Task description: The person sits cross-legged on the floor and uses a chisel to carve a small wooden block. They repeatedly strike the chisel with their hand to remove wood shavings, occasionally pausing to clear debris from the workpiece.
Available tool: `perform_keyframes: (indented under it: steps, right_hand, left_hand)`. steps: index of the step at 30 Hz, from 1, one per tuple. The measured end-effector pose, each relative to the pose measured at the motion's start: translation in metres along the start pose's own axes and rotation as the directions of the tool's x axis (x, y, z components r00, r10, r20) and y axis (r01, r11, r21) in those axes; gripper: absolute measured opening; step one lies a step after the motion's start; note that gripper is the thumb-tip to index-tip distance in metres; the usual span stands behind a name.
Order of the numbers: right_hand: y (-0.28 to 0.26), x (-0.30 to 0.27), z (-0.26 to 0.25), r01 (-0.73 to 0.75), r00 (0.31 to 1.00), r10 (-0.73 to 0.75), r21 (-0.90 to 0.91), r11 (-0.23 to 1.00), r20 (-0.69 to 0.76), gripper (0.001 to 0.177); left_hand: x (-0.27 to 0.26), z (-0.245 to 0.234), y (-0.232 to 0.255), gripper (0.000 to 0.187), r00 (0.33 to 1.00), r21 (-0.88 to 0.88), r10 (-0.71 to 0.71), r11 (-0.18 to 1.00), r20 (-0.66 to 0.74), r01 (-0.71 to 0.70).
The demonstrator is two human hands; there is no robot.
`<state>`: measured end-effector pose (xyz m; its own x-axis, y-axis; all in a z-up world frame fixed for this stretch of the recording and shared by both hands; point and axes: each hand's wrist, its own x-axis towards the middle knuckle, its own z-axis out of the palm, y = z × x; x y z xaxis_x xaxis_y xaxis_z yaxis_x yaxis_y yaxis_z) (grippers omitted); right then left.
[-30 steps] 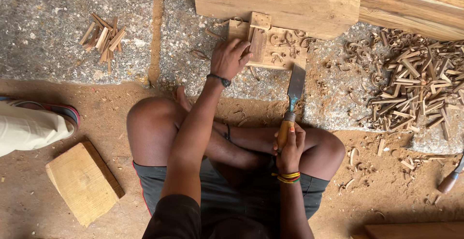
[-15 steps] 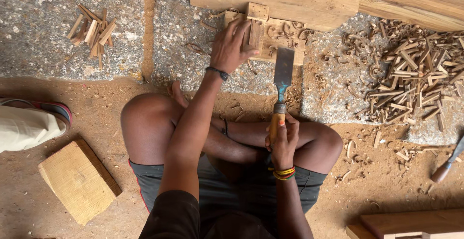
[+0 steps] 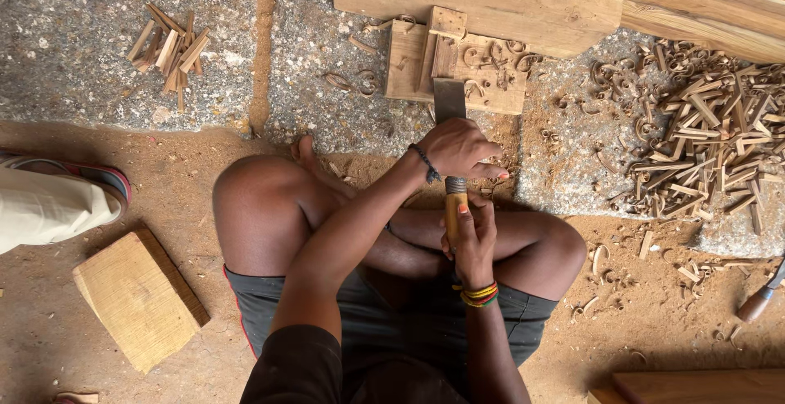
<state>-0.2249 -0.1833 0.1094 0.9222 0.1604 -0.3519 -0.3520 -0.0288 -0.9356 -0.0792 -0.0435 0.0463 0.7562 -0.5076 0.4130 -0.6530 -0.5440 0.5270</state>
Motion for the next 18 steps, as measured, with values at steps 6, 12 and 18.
perform_keyframes:
  steps: [6,12,18]
  right_hand:
    - [0.004,0.006,0.000,0.010,1.000,-0.009,-0.034,0.999,0.026,0.034]
    - [0.008,0.012,0.000,-0.006,1.000,0.007,-0.085,0.996,0.014,0.029]
    - [0.008,0.014,0.006,0.005,0.999,-0.003,-0.079,0.997,0.033,0.024]
  left_hand:
    - [-0.003,0.000,-0.009,0.056,0.998,0.016,-0.048,0.999,0.035,0.048]
    - [-0.005,-0.007,-0.009,0.059,0.992,-0.071,-0.108,0.992,-0.058,0.104]
    - [-0.006,0.001,-0.017,0.065,0.986,-0.086,-0.118,0.990,-0.117,0.108]
